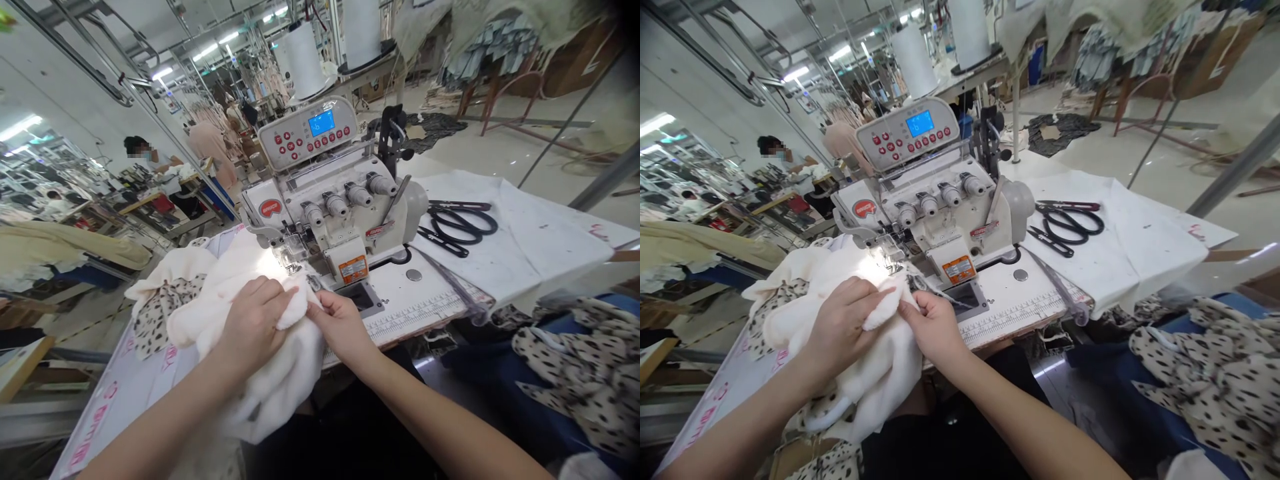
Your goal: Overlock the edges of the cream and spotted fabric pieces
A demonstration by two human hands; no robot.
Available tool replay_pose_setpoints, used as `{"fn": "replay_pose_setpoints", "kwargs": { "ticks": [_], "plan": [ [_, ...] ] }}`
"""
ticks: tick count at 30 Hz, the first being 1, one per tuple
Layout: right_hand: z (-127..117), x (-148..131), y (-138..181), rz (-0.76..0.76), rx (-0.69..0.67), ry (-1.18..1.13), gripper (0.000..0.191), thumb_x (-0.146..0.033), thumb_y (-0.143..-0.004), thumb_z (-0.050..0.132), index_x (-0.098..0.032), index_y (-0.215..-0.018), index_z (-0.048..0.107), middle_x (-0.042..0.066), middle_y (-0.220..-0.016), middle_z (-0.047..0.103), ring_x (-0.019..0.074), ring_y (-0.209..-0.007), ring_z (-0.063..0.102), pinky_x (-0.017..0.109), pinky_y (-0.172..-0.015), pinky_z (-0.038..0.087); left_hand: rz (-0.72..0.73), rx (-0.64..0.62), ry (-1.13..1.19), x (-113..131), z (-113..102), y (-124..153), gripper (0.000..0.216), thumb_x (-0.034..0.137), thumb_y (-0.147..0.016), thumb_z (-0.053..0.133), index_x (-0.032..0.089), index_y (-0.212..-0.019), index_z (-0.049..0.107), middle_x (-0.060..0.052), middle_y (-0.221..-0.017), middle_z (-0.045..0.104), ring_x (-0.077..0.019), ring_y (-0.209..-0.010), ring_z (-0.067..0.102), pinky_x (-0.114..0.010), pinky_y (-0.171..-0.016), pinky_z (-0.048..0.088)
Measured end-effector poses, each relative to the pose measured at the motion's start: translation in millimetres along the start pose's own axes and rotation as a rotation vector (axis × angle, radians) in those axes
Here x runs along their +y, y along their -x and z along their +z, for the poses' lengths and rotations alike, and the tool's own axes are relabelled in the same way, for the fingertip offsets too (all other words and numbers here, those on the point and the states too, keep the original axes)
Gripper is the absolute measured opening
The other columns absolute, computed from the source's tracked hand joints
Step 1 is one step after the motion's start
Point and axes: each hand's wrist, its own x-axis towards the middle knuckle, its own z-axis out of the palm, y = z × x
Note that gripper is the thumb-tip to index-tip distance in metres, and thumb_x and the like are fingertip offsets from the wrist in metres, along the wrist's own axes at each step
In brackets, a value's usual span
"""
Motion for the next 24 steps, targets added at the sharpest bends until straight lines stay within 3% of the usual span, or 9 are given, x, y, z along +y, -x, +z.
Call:
{"fn": "replay_pose_setpoints", "kwargs": {
  "ticks": [6,12,20,24],
  "plan": [
    [-6.3,0.9,11.3,0.027,-0.068,0.068,0.026,-0.040,-0.073,0.059,-0.015,-0.066,0.054,-0.004,-0.058,0.041,0.0093,-0.053,0.035,0.021,-0.049,0.028,-0.109,-0.039,0.170,6.4,-10.0,1.2,0.018,0.013,-0.082,0.044,0.012,-0.074,0.059,-0.005,-0.070,0.049,-0.0146,-0.068,0.044,-0.029,-0.061,0.037],
    [-10.5,2.4,16.4,0.020,-0.063,0.099,0.025,-0.039,-0.074,0.057,-0.016,-0.066,0.053,-0.004,-0.057,0.043,0.0095,-0.053,0.036,0.021,-0.049,0.028,0.055,-0.023,-0.006,8.6,-4.0,4.9,0.021,0.011,-0.079,0.044,0.010,-0.095,0.059,-0.006,-0.069,0.052,-0.0164,-0.067,0.043,-0.031,-0.060,0.037],
    [-6.7,-2.6,-0.6,-0.078,0.017,0.236,0.025,-0.038,-0.074,0.056,-0.016,-0.061,0.052,-0.005,-0.053,0.036,0.0090,-0.051,0.031,0.021,-0.048,0.025,0.140,-0.006,-0.180,-0.9,4.2,-8.1,0.019,0.011,-0.080,0.043,0.010,-0.090,0.059,-0.005,-0.067,0.052,-0.0171,-0.066,0.042,-0.030,-0.058,0.037],
    [-5.4,2.1,10.9,0.036,-0.144,0.076,0.023,-0.037,-0.069,0.063,-0.015,-0.069,0.056,-0.003,-0.061,0.049,0.0099,-0.055,0.041,0.022,-0.052,0.033,0.045,-0.081,-0.224,0.7,0.2,-8.2,0.019,0.013,-0.077,0.047,0.011,-0.091,0.059,-0.006,-0.072,0.052,-0.0187,-0.070,0.045,-0.032,-0.063,0.039]
  ]
}}
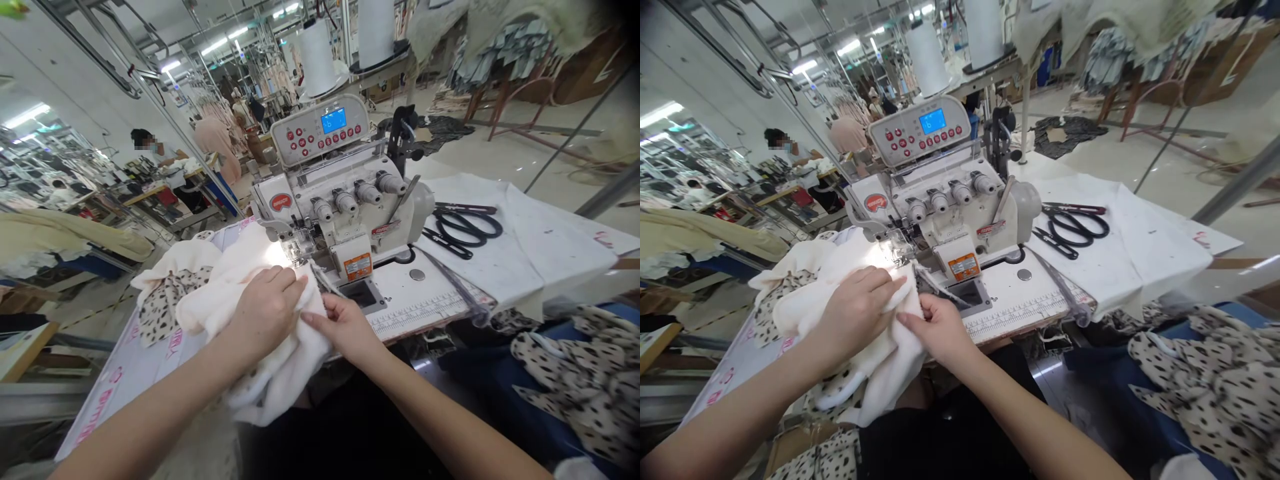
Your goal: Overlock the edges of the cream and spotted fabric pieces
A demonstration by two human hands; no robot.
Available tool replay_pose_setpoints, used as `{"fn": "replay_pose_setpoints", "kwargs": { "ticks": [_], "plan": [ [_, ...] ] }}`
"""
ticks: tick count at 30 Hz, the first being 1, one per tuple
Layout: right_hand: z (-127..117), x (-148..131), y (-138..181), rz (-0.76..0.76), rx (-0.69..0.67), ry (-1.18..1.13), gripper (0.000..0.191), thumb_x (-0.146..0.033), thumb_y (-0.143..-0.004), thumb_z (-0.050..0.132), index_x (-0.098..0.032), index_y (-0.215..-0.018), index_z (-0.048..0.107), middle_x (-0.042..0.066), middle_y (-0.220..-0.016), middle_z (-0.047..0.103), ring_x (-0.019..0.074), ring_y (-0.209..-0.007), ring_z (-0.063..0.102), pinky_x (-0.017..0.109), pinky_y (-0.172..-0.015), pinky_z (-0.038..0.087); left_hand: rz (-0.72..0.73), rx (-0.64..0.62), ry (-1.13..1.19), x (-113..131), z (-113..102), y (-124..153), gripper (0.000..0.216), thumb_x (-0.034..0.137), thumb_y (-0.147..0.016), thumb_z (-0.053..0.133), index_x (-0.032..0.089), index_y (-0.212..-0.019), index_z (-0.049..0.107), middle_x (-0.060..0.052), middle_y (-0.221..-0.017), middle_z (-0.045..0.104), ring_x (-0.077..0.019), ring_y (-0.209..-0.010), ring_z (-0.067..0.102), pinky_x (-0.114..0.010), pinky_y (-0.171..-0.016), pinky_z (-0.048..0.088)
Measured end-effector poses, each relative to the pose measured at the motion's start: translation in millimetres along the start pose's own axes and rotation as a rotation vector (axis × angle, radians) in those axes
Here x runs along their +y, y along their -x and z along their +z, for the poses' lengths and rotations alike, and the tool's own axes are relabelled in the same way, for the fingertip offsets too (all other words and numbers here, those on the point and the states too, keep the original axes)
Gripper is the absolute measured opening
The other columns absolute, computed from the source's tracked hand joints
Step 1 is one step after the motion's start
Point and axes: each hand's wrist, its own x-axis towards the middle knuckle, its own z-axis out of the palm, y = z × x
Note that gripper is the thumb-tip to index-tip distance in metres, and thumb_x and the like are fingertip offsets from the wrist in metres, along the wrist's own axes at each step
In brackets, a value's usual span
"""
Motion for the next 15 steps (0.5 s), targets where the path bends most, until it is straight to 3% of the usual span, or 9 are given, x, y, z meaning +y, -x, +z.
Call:
{"fn": "replay_pose_setpoints", "kwargs": {
  "ticks": [3,6,9,11,15],
  "plan": [
    [2.0,5.2,16.2,0.125,-0.135,-0.169,0.028,-0.038,-0.065,0.068,-0.014,-0.076,0.059,-0.001,-0.066,0.056,0.0112,-0.058,0.048,0.023,-0.056,0.037,-0.144,0.035,-0.038,-10.4,-15.4,12.7,0.024,0.012,-0.075,0.047,0.012,-0.096,0.057,-0.008,-0.085,0.053,-0.0209,-0.080,0.048,-0.034,-0.071,0.042],
    [2.8,11.6,29.4,0.183,-0.179,-0.207,0.031,-0.039,-0.065,0.068,-0.014,-0.080,0.059,-0.001,-0.065,0.057,0.0100,-0.053,0.048,0.022,-0.051,0.037,-0.285,0.078,-0.143,-33.0,-36.2,39.2,0.019,0.014,-0.074,0.045,0.013,-0.090,0.055,-0.010,-0.097,0.053,-0.0237,-0.091,0.049,-0.036,-0.079,0.042],
    [10.2,17.9,30.9,0.228,-0.190,-0.144,0.030,-0.039,-0.066,0.066,-0.015,-0.081,0.057,-0.004,-0.058,0.053,0.0073,-0.042,0.041,0.019,-0.039,0.032,-0.318,0.021,-0.234,-50.1,-58.4,67.8,0.016,0.013,-0.071,0.041,0.015,-0.082,0.052,-0.009,-0.090,0.054,-0.0241,-0.083,0.051,-0.035,-0.071,0.042],
    [24.1,20.6,24.2,0.268,-0.203,-0.145,0.029,-0.038,-0.065,0.067,-0.016,-0.079,0.055,-0.005,-0.054,0.052,0.0072,-0.038,0.041,0.019,-0.036,0.032,-0.340,-0.041,-0.184,-47.9,-73.6,78.5,0.017,0.011,-0.071,0.037,0.017,-0.078,0.051,-0.006,-0.079,0.055,-0.0213,-0.073,0.052,-0.031,-0.063,0.041],
    [65.7,22.5,4.7,0.303,-0.230,-0.215,0.022,-0.036,-0.072,0.061,-0.016,-0.067,0.053,-0.004,-0.046,0.050,0.0101,-0.040,0.046,0.022,-0.041,0.038,-0.352,-0.112,0.217,-13.4,-92.7,72.9,0.017,0.017,-0.080,0.036,0.022,-0.087,0.050,0.003,-0.071,0.056,-0.0124,-0.060,0.052,-0.021,-0.053,0.039]
  ]
}}
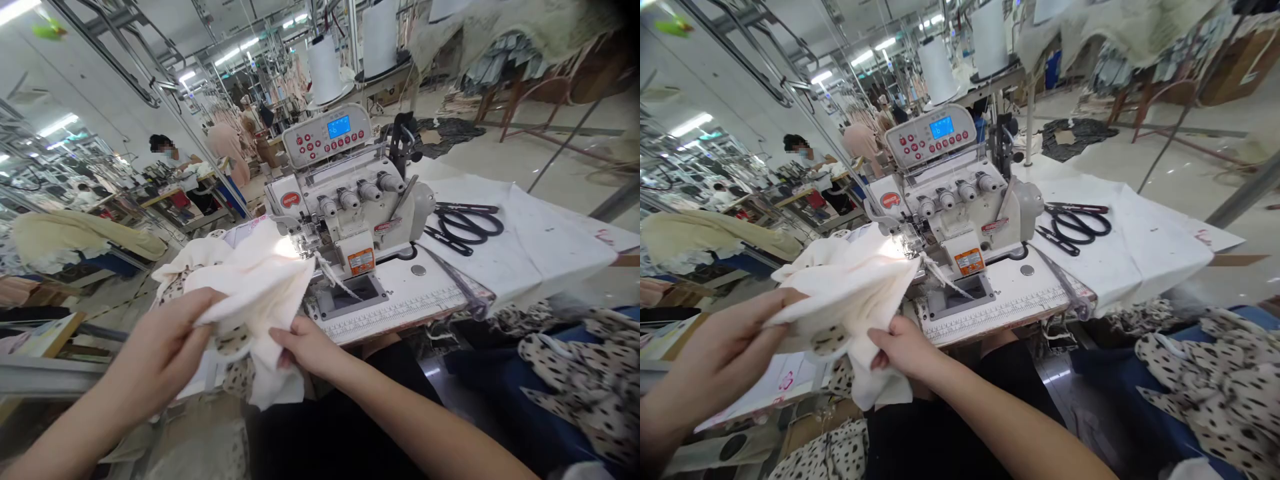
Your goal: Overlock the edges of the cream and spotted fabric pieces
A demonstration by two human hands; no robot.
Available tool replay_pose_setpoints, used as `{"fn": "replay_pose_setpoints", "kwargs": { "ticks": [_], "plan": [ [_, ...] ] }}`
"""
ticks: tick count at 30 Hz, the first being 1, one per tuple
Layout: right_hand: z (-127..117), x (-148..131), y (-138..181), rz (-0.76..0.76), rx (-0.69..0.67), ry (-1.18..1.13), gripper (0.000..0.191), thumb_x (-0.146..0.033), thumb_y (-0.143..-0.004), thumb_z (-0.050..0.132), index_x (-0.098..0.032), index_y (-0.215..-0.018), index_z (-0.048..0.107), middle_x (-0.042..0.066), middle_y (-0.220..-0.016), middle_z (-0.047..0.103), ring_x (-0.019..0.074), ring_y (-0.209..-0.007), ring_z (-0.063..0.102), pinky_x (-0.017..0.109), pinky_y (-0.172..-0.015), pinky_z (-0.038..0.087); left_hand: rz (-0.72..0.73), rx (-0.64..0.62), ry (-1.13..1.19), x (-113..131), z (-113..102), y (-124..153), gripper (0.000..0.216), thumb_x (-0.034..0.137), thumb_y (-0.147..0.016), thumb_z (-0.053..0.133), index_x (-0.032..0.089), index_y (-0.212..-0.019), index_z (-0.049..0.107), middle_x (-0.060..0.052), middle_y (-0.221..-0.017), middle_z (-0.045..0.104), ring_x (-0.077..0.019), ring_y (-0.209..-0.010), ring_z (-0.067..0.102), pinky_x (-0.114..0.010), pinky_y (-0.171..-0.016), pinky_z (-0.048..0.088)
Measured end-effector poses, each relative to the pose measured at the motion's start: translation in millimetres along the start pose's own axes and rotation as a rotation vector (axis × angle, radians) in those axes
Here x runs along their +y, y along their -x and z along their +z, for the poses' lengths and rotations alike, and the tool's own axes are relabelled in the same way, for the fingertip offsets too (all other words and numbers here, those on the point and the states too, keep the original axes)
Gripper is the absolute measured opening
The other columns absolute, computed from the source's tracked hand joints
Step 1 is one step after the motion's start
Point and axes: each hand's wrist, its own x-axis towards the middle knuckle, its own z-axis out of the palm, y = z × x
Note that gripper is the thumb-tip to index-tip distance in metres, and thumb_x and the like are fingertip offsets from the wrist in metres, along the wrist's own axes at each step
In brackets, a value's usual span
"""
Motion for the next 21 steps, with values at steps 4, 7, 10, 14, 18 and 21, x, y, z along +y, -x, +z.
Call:
{"fn": "replay_pose_setpoints", "kwargs": {
  "ticks": [4,7,10,14,18,21],
  "plan": [
    [8.2,10.2,-1.1,-0.114,0.040,-0.014,0.016,-0.032,-0.076,0.055,-0.016,-0.075,0.058,0.002,-0.067,0.060,0.0170,-0.063,0.057,0.029,-0.060,0.047,-0.046,-0.138,0.222,28.9,18.5,-2.0,0.014,0.028,-0.085,0.040,0.023,-0.094,0.049,0.005,-0.071,0.057,-0.0102,-0.060,0.052,-0.019,-0.053,0.038],
    [-14.4,17.9,24.2,-0.290,0.195,0.129,0.022,-0.029,-0.078,0.054,-0.018,-0.096,0.059,0.006,-0.091,0.062,0.0216,-0.086,0.056,0.036,-0.079,0.044,-0.179,-0.285,0.341,26.8,36.3,0.8,0.021,0.035,-0.089,0.035,0.021,-0.086,0.050,0.004,-0.069,0.056,-0.0103,-0.062,0.053,-0.020,-0.056,0.038],
    [-35.7,10.6,48.8,-0.544,0.482,0.328,0.029,-0.025,-0.080,0.053,-0.021,-0.108,0.054,0.008,-0.106,0.056,0.0207,-0.097,0.051,0.035,-0.088,0.040,-0.222,-0.362,0.386,21.5,43.5,3.8,0.030,0.038,-0.090,0.030,0.019,-0.077,0.049,0.002,-0.066,0.054,-0.0113,-0.060,0.051,-0.022,-0.056,0.038],
    [-34.4,-14.9,49.1,-0.483,0.333,0.034,0.024,-0.032,-0.079,0.055,-0.020,-0.100,0.055,0.004,-0.086,0.058,0.0147,-0.073,0.055,0.026,-0.062,0.048,-0.106,-0.309,0.315,29.0,40.6,5.7,0.030,0.035,-0.090,0.029,0.018,-0.074,0.049,0.000,-0.063,0.051,-0.0121,-0.058,0.049,-0.023,-0.053,0.038],
    [-19.3,-26.4,35.9,-0.103,-0.122,-0.321,0.026,-0.037,-0.071,0.064,-0.013,-0.075,0.057,-0.002,-0.051,0.054,0.0066,-0.039,0.046,0.016,-0.036,0.035,0.069,-0.055,0.175,38.7,52.3,12.8,0.028,0.040,-0.082,0.047,0.018,-0.099,0.046,-0.005,-0.088,0.056,-0.0164,-0.078,0.055,-0.026,-0.064,0.046],
    [-15.7,-30.1,38.2,-0.062,-0.204,-0.478,0.022,-0.031,-0.070,0.066,-0.012,-0.066,0.056,-0.003,-0.045,0.054,0.0031,-0.030,0.038,0.014,-0.030,0.025,0.153,0.110,0.023,26.5,66.6,18.4,0.046,0.037,-0.077,0.055,0.013,-0.113,0.040,-0.015,-0.112,0.049,-0.0245,-0.103,0.048,-0.036,-0.083,0.044]
  ]
}}
